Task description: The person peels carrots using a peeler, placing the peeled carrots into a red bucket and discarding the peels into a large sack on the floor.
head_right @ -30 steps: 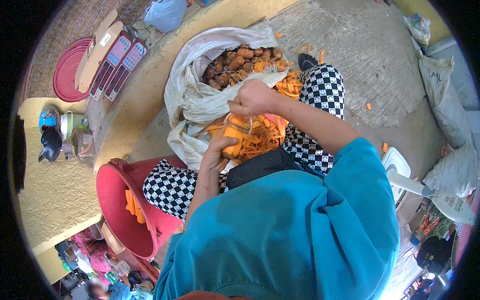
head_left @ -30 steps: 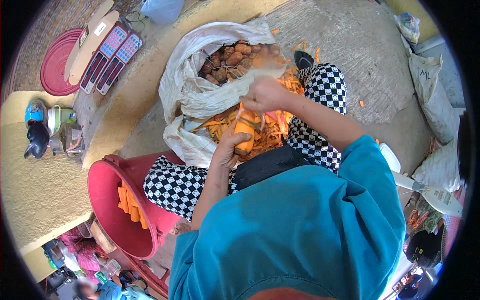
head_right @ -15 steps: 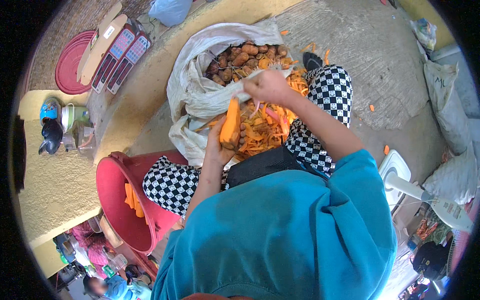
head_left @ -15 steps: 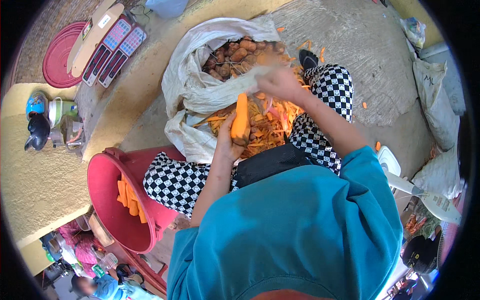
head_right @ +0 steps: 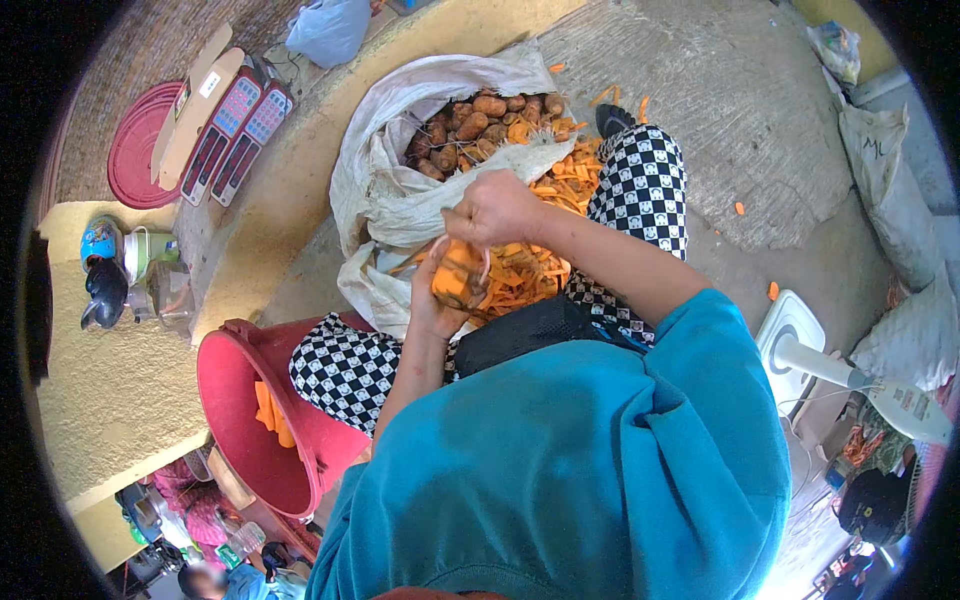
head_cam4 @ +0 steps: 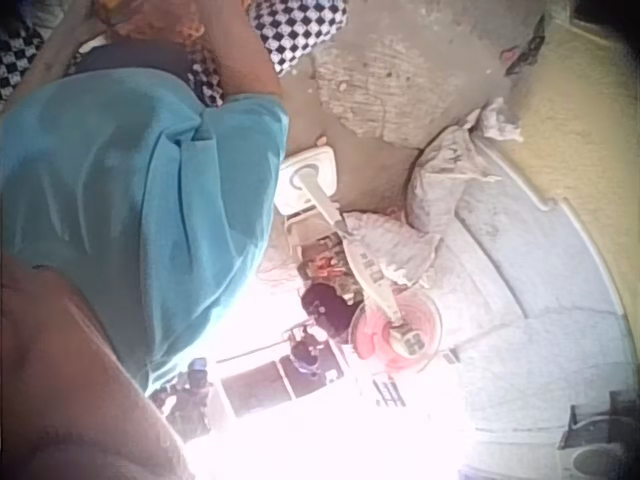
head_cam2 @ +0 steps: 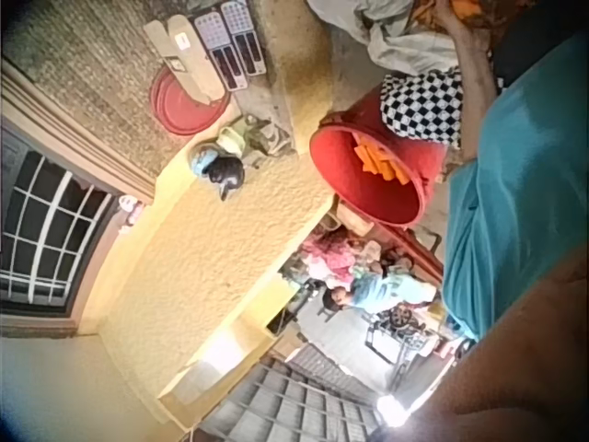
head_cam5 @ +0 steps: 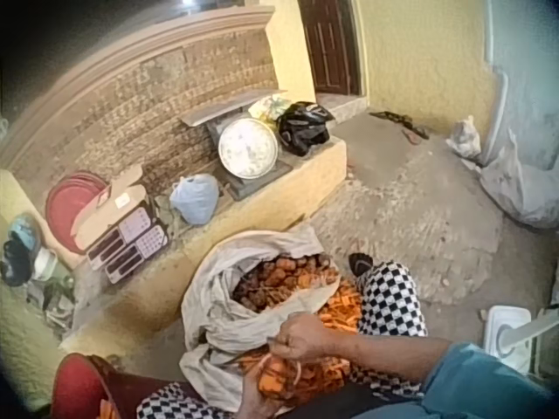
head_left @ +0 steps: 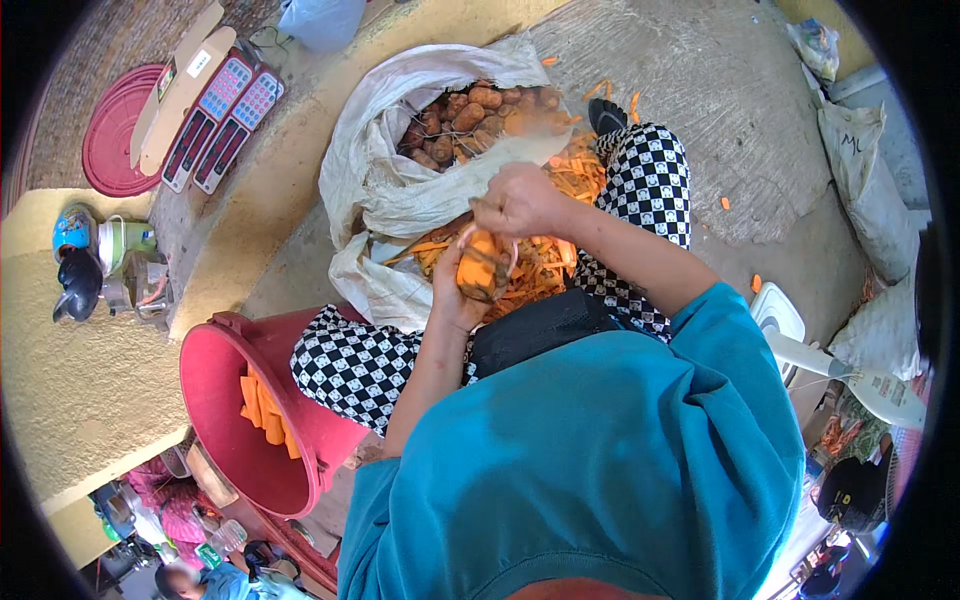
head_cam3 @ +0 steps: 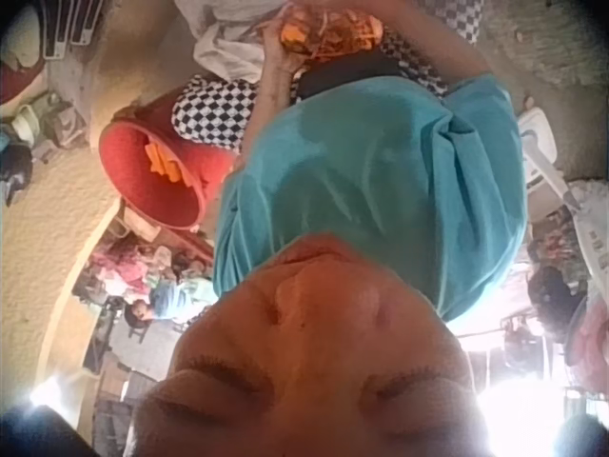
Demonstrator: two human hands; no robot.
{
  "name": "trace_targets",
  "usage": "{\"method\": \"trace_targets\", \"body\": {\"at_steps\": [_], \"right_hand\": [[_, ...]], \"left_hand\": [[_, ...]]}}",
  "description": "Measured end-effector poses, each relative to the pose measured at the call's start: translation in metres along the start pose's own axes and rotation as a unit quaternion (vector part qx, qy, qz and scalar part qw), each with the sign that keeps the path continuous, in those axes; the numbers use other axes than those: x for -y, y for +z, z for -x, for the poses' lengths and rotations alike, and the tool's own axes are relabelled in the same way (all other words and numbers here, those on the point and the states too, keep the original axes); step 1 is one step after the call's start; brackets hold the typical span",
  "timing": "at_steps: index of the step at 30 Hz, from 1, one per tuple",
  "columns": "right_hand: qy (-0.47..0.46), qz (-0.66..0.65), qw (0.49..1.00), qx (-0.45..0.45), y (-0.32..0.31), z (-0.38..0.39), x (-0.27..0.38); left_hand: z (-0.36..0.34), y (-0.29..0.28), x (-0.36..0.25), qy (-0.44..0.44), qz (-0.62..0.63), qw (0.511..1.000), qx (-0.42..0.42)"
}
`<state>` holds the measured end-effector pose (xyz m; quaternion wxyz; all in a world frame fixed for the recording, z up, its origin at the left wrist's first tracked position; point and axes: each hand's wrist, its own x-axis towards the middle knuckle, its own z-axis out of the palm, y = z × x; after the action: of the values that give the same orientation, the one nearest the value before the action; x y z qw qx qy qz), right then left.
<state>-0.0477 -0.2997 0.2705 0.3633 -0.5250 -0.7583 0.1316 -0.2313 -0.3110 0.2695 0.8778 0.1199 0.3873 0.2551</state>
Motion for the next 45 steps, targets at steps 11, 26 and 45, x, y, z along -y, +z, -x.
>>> {"method": "trace_targets", "body": {"at_steps": [11,26,45], "right_hand": [[0.352,0.205,0.913,0.04,-0.01,0.0,-0.128],[-0.056,0.011,0.998,0.005,-0.009,0.001,0.018],[0.119,0.041,0.991,0.048,-0.024,0.006,-0.015]], "left_hand": [[0.011,0.013,-0.007,-0.04,0.013,0.994,0.101],[0.002,0.007,-0.001,-0.008,0.016,0.999,0.045],[-0.015,-0.019,0.006,-0.033,-0.02,0.999,0.0]]}}
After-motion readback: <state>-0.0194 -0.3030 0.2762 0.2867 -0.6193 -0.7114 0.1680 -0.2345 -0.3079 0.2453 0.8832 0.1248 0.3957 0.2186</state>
